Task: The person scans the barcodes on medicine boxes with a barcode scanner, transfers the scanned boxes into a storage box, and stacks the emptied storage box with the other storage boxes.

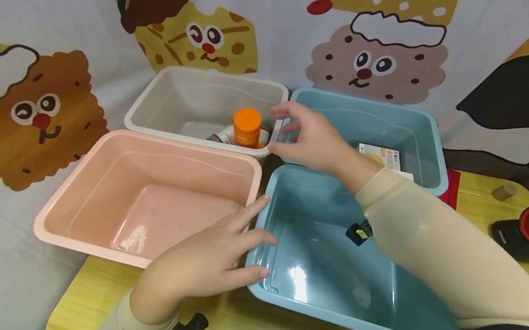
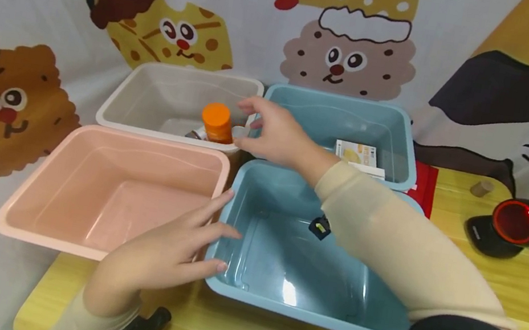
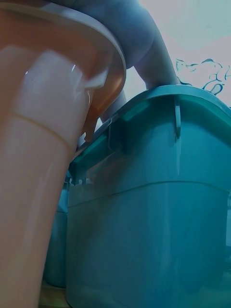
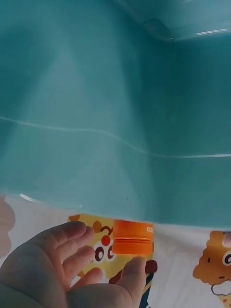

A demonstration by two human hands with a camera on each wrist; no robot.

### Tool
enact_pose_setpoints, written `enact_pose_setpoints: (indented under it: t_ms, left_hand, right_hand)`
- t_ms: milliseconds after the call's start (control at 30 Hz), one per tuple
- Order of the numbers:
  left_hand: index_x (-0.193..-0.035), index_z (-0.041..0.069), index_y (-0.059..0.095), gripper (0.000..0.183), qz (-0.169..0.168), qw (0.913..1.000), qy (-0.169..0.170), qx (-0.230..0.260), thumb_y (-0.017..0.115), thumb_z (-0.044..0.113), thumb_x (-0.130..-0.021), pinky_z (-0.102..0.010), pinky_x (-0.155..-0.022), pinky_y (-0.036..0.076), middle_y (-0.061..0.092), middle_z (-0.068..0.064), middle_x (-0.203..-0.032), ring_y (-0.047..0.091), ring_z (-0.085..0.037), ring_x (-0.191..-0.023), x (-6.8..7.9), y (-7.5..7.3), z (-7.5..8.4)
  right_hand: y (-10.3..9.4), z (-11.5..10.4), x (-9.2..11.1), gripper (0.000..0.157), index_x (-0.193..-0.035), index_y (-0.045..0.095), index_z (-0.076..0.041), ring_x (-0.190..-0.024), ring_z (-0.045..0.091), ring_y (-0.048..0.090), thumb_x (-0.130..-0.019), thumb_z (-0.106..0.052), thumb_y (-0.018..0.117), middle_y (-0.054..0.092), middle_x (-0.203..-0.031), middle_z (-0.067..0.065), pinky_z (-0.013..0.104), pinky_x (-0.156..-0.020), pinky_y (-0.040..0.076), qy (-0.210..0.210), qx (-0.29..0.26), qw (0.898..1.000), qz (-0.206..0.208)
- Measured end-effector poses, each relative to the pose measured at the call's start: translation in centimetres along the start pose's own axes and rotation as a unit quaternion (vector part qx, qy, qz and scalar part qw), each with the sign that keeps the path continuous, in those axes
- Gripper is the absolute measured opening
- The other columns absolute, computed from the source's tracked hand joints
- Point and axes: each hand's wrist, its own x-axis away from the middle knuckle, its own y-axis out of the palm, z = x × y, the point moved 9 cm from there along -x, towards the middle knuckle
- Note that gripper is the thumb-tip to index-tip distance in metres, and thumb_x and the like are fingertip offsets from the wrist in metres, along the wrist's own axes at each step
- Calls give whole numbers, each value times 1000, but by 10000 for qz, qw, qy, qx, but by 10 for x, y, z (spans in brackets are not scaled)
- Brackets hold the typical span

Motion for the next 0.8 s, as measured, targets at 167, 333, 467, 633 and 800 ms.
enact_pose_setpoints:
  t_ms: [167, 333, 467, 633, 800]
  left_hand:
    - [-137, 21, 65, 42, 43, 10000, 20, 1, 65, 49, -105, -56, -120, 38, 17, -18, -176, 16, -30, -162, 0, 0, 1]
    - [-138, 22, 65, 42, 49, 10000, -23, 29, 65, 48, -105, -56, -119, 39, 15, -17, -177, 20, -33, -161, 1, 0, -1]
    - [-139, 22, 65, 43, 9, 10000, -68, 26, 64, 49, -106, -56, -118, 40, 14, -16, -177, 23, -34, -160, 0, 1, 0]
    - [-138, 21, 65, 41, 10, 9999, -105, 60, 65, 46, -105, -58, -119, 39, 16, -16, -177, 22, -34, -161, -1, 1, 2]
    - [-137, 21, 66, 41, 36, 9999, -128, 54, 67, 45, -104, -57, -121, 36, 14, -16, -177, 19, -33, -162, -1, 0, 2]
  right_hand:
    - [-11, -5, 12, 61, -147, 56, -9, -126, 28, 64, -94, -21, 82, 59, -149, 10, 46, -105, 54, 28, 145, 9998, -154]
    - [-25, 1, 28, 54, -142, 61, -9, -129, 31, 63, -94, -23, 82, 61, -148, 8, 51, -106, 53, 89, 532, 9983, -240]
    - [-38, 19, 49, 52, -140, 63, -12, -131, 32, 62, -95, -26, 82, 61, -146, 7, 55, -106, 52, 433, 725, 9961, -240]
    - [-61, 32, 83, 50, -138, 65, -9, -130, 33, 62, -94, -25, 83, 64, -142, 8, 57, -105, 52, 641, 877, 9938, -254]
    - [-88, 42, 127, 45, -135, 67, -8, -126, 35, 64, -95, -21, 83, 67, -137, 10, 62, -101, 54, 673, 942, 9929, -267]
